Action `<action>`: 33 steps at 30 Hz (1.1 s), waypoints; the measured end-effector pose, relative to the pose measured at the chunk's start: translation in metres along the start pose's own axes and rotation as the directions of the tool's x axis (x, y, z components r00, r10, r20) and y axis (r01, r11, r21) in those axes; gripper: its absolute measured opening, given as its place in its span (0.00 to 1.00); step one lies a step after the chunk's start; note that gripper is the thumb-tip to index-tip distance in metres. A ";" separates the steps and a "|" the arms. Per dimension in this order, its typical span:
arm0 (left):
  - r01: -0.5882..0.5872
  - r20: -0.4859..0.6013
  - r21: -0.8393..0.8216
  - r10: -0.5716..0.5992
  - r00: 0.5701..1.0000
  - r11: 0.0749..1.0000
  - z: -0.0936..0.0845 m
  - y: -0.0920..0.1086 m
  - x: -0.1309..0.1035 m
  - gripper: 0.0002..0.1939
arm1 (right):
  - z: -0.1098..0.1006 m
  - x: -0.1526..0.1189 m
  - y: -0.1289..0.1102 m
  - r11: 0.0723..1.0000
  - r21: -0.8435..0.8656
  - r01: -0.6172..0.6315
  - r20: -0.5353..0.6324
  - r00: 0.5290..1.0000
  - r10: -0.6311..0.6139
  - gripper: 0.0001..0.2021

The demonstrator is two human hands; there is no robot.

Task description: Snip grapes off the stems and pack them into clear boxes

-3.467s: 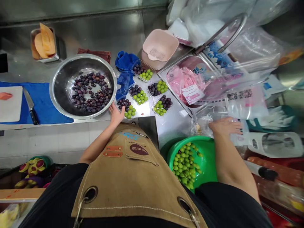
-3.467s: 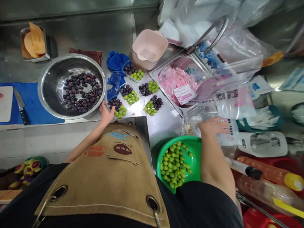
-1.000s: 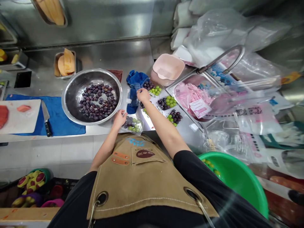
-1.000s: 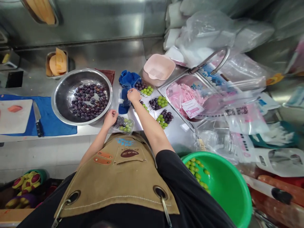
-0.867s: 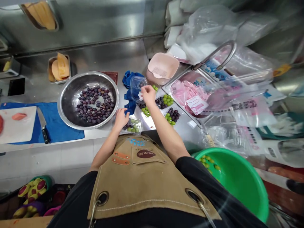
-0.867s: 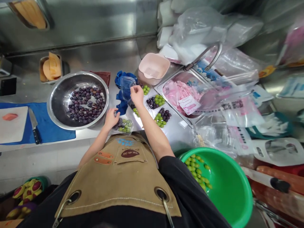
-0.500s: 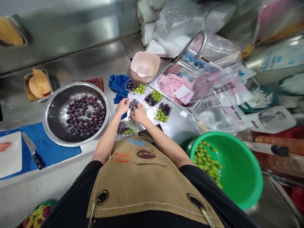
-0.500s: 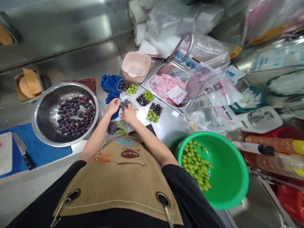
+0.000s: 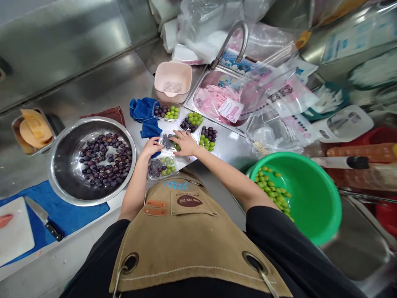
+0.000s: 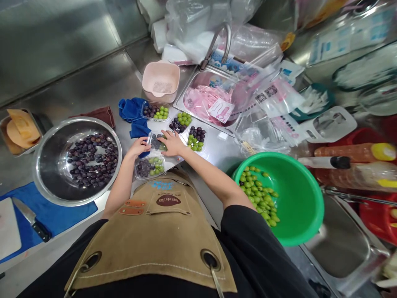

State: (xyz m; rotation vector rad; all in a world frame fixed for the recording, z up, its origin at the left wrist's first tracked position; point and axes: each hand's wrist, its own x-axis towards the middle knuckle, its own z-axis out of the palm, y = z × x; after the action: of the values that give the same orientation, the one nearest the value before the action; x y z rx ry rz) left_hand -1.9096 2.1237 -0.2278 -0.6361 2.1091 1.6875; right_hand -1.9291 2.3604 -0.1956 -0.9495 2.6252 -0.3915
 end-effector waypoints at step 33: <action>-0.028 -0.374 0.565 0.286 0.882 0.825 0.023 0.034 0.023 0.10 | -0.040 -0.081 0.044 0.917 0.319 -0.239 -0.120 0.950 0.289 0.13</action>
State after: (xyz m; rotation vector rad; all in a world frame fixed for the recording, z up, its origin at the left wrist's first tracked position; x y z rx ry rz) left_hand -1.9477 2.1500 -0.2181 -0.7178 2.8782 0.9559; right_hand -1.9108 2.4516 -0.1584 -0.4721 2.6840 -0.8023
